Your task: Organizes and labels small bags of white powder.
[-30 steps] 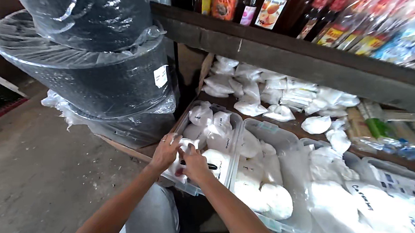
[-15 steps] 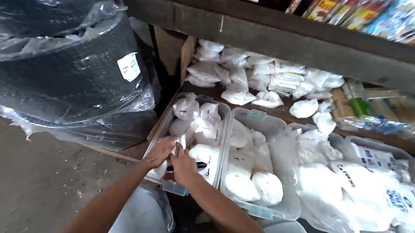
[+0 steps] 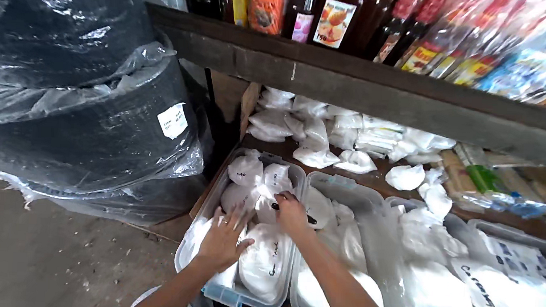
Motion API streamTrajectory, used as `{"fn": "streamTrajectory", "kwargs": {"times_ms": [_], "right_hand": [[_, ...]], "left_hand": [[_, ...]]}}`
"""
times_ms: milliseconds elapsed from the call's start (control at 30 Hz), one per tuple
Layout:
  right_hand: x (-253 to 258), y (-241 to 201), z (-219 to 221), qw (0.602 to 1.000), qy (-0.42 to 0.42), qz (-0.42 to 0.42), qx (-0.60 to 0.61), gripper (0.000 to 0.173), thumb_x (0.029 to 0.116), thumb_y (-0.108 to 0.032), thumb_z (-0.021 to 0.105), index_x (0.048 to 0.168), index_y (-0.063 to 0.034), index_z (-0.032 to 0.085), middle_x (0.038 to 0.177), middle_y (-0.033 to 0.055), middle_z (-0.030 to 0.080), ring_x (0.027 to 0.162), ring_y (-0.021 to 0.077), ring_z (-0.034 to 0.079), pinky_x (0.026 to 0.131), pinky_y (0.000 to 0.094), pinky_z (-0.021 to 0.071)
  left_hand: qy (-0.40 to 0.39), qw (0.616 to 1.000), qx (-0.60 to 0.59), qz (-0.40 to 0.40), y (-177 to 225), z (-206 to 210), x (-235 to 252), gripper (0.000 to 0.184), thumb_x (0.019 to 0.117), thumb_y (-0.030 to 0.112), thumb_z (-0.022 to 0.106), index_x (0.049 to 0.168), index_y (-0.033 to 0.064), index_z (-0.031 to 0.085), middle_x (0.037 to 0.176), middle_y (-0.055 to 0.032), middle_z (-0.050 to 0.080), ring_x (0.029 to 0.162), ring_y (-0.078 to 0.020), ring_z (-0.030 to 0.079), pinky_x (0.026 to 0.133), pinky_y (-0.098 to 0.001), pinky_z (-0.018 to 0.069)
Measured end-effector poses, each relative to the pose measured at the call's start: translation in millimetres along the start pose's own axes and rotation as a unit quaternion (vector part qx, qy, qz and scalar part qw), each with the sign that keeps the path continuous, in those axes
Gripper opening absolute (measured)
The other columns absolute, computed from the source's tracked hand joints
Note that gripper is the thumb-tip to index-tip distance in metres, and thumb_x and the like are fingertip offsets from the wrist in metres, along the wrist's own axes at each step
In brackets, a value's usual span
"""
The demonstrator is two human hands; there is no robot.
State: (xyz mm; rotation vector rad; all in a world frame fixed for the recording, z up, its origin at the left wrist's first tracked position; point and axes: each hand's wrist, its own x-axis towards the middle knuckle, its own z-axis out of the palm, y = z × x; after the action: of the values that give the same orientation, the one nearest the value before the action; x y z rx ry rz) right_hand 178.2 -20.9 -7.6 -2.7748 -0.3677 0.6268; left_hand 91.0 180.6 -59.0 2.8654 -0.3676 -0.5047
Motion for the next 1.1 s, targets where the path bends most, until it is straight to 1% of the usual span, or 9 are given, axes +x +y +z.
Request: {"fn": "streamTrajectory", "kwargs": {"times_ms": [100,167,300,533,633,733,867,1000,1100], "right_hand": [[40,8,17,0.996,-0.002,-0.033,-0.085,0.064,0.0971,-0.007,0.06,0.157,-0.0053,0.038,0.156,0.0245,0.041,0.136,0.0441,0.05,0.101,0.0561,0.0503],[54,2,24,0.991,0.033,-0.033,-0.127,0.066,0.0975,0.0,0.054,0.159,-0.0002,0.032,0.15,0.03,0.046,0.126,0.0465,0.058,0.096,0.0546,0.0535],[67,-14,0,0.989,0.0,0.025,-0.147,0.054,0.0976,0.005,0.05,0.15,0.0089,0.041,0.14,0.0315,0.055,0.125,0.0457,0.059,0.101,0.0556,0.0497],[47,26,-39,0.997,0.027,0.063,-0.032,0.032,0.1008,-0.012,0.057,0.129,-0.0003,0.065,0.13,0.0268,0.064,0.126,0.0443,0.058,0.104,0.0623,0.0443],[34,53,-52,0.989,0.123,0.055,0.066,0.031,0.1026,-0.02,0.061,0.122,0.0021,0.07,0.119,0.0277,0.069,0.119,0.046,0.062,0.104,0.0635,0.0443],[18,68,-57,0.968,0.21,0.037,0.131,0.028,0.0993,-0.018,0.067,0.114,0.0047,0.071,0.105,0.0258,0.072,0.104,0.0428,0.068,0.095,0.0618,0.0496],[2,71,-55,0.929,0.332,-0.028,0.163,0.022,0.0952,-0.013,0.069,0.108,0.0047,0.074,0.093,0.0204,0.074,0.085,0.0318,0.072,0.083,0.0517,0.056],[6,72,-44,0.885,0.432,-0.093,0.145,0.02,0.0918,-0.011,0.068,0.102,0.0044,0.076,0.085,0.0192,0.074,0.074,0.0288,0.072,0.073,0.0463,0.0584],[5,71,-44,0.875,0.449,-0.085,0.157,0.02,0.0917,-0.011,0.069,0.101,0.0041,0.076,0.086,0.0183,0.075,0.075,0.0249,0.072,0.074,0.0415,0.0582]], "left_hand": [[-0.082,0.996,-0.024,0.014,-2,-7,8,0.068,0.1087,0.057,0.015,0.166,0.0221,0.021,0.172,-0.011,0.02,0.159,-0.0343,0.012,0.126,-0.0628,0.0026],[-0.115,0.992,-0.039,0.017,-4,-13,13,0.067,0.1092,0.056,0.01,0.164,0.0218,0.027,0.17,-0.0121,0.026,0.158,-0.0344,0.017,0.126,-0.0619,0.0039],[-0.123,0.991,-0.023,0.039,-6,-14,9,0.056,0.1112,0.046,0.022,0.159,0.0219,0.04,0.168,-0.0148,0.03,0.157,-0.0368,0.021,0.125,-0.0626,0.007],[-0.127,0.989,-0.041,0.058,-12,-18,-3,0.053,0.1118,0.043,0.024,0.156,0.0224,0.047,0.163,-0.0164,0.038,0.156,-0.0369,0.024,0.125,-0.0633,0.0072],[-0.064,0.987,-0.142,0.038,-12,-40,17,0.055,0.1119,0.043,0.032,0.146,0.008,0.057,0.15,-0.0233,0.053,0.143,-0.0415,0.045,0.119,-0.0622,0.0299],[-0.011,0.994,-0.098,0.043,-18,-22,29,0.064,0.1099,0.052,0.022,0.155,0.0136,0.046,0.164,-0.0151,0.037,0.155,-0.0382,0.027,0.124,-0.0625,0.0167],[-0.066,0.994,-0.086,0.021,-22,-7,30,0.068,0.1098,0.054,0.017,0.159,0.0129,0.04,0.165,-0.0136,0.036,0.156,-0.0349,0.025,0.127,-0.058,0.0131],[0.103,0.969,-0.227,-0.003,-19,-32,60,0.055,0.1077,0.033,0.049,0.148,-0.0048,0.049,0.154,-0.0291,0.044,0.144,-0.0435,0.044,0.118,-0.0554,0.0366],[0.11,0.985,-0.129,-0.02,-17,-56,103,0.078,0.0984,0.035,0.066,0.159,0.0007,0.031,0.166,-0.0264,0.024,0.154,-0.0429,0.024,0.123,-0.0546,0.0271]]}}
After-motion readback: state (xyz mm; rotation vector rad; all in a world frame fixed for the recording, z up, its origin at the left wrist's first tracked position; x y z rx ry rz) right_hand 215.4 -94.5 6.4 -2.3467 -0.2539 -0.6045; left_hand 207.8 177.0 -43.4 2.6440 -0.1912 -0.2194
